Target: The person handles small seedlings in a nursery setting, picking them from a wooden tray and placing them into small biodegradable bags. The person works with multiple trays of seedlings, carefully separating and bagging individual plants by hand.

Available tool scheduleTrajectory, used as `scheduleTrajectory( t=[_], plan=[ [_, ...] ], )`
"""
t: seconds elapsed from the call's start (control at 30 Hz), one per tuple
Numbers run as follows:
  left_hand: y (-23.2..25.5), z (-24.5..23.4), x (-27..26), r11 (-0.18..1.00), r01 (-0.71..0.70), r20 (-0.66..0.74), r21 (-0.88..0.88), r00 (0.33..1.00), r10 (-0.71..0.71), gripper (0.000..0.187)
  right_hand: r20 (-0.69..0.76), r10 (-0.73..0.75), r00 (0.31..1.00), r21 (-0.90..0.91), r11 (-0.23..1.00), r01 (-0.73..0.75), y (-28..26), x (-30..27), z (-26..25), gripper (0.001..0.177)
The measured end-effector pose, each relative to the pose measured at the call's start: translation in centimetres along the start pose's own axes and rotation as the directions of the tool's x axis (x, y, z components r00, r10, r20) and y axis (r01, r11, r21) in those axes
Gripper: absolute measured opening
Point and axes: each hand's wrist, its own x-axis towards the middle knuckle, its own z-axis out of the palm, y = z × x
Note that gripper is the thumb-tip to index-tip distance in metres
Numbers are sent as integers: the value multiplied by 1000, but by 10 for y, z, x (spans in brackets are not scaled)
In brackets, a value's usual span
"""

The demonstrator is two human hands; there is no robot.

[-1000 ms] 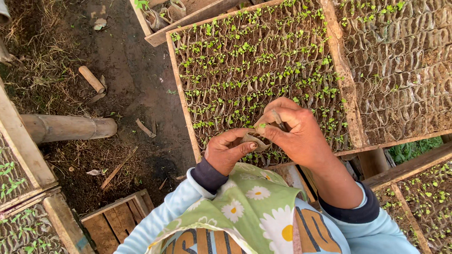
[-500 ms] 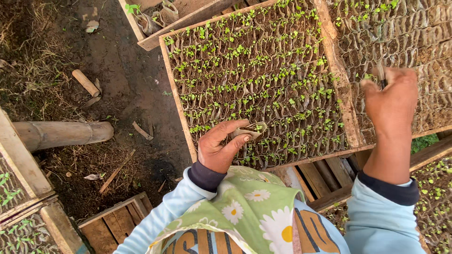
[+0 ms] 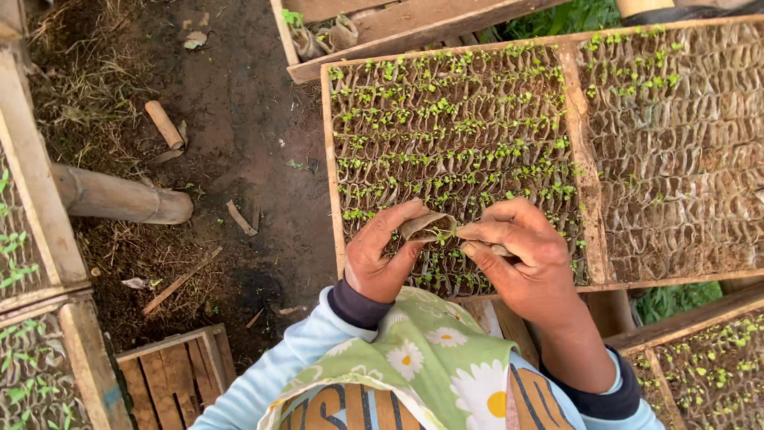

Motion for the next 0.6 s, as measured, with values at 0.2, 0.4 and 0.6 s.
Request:
scheduleTrajectory(
  t=[0.2,0.4,0.6],
  plan=[
    [9,-9,-17,996,-86,-56,12,995,86,35,10,-54,998,-26,998,55,-15,-3,17,17],
    [16,-15,-25,995,-96,-98,-35,991,93,33,87,-141,986,-29,989,144,-38,-3,36,18],
    [7,-13,-31,953,-81,-165,-292,986,33,30,122,-201,972,-27,978,206,-62,1,41,17]
  ],
)
